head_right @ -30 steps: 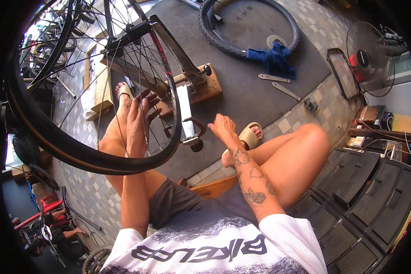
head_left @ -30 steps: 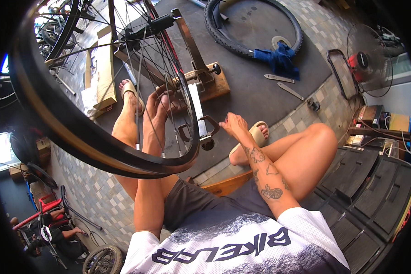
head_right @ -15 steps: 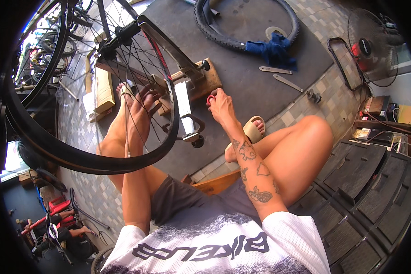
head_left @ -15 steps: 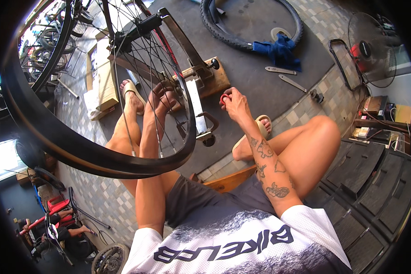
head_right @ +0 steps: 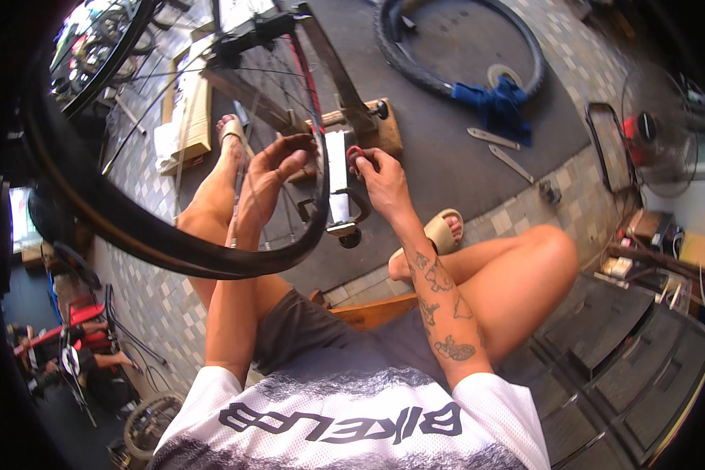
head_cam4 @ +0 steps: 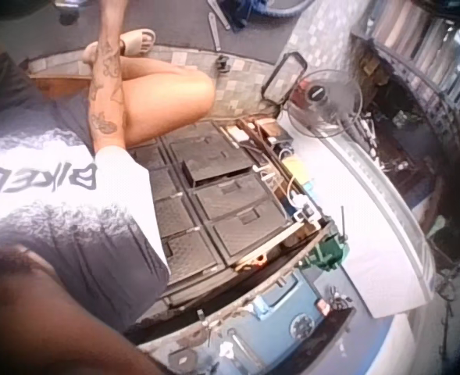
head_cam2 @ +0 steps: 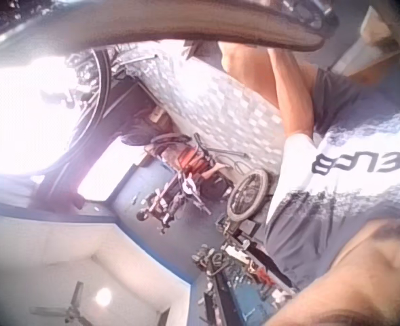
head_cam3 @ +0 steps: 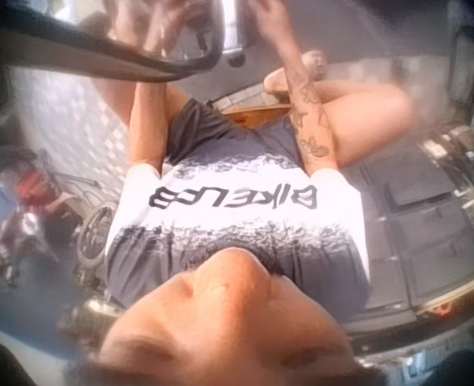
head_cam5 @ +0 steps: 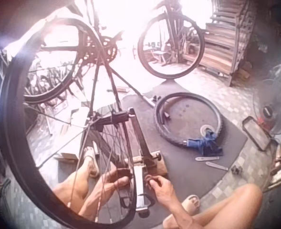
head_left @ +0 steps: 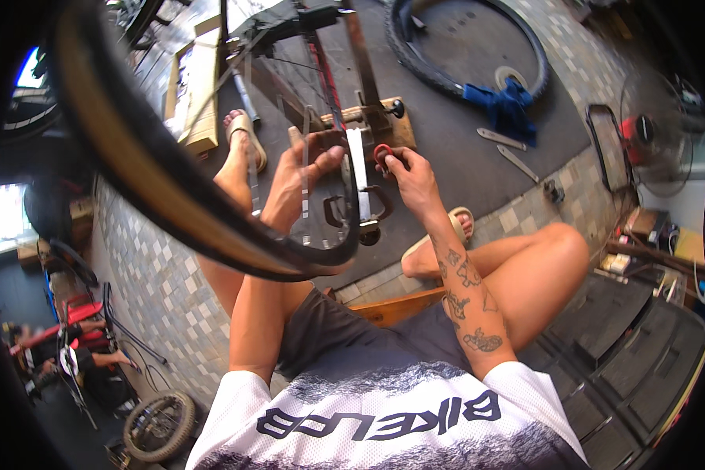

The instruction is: The person sits on the floor and uses a red spoke wrench to adjust the spokes of a bicycle wheel mounted on a truing stand. They repeatedly rotate the wheel and tighten or loosen individual spokes to true the rim.

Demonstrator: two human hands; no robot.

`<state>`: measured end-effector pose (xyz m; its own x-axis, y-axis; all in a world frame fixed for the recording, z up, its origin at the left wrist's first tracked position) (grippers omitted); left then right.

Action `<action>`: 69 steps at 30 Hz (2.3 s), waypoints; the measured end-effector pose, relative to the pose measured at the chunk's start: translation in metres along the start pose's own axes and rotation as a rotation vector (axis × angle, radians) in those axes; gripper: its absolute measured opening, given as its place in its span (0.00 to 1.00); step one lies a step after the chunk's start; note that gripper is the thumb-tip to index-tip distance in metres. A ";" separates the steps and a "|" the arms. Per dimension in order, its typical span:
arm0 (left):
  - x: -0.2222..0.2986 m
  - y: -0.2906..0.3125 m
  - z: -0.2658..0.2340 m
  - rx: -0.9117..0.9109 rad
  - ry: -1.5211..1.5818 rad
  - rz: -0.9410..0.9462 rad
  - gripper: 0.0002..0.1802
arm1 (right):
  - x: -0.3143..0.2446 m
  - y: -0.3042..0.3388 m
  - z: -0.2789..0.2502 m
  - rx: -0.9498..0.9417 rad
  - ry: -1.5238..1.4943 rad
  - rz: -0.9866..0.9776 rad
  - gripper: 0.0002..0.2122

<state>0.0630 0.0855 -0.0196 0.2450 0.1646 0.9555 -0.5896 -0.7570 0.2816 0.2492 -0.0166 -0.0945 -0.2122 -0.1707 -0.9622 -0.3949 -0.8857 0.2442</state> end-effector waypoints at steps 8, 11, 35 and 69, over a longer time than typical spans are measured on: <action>0.019 0.016 0.007 -0.035 0.069 0.088 0.26 | -0.017 0.012 0.024 -0.079 -0.212 -0.065 0.13; 0.031 0.024 0.011 -0.073 0.229 0.112 0.26 | -0.012 0.006 0.030 -0.115 -0.063 -0.064 0.12; 0.025 0.023 0.006 0.051 -0.005 0.091 0.26 | -0.043 0.010 0.062 -0.146 0.332 -0.305 0.13; 0.038 0.032 0.004 0.046 -0.044 0.072 0.30 | -0.057 0.017 0.053 -0.143 -0.132 -0.182 0.09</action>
<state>0.0568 0.0648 0.0252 0.2374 0.0821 0.9679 -0.5708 -0.7945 0.2073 0.2075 0.0007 -0.0291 -0.2678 0.0468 -0.9623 -0.3092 -0.9502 0.0398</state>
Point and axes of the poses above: each hand's wrist, its own y-axis away from the middle knuckle, its own z-axis out of the palm, x = y × z, the point moved 7 cm from there along -y, towards the middle knuckle, and after that the axes turned 8 degrees about -y, right-handed, at the moved point
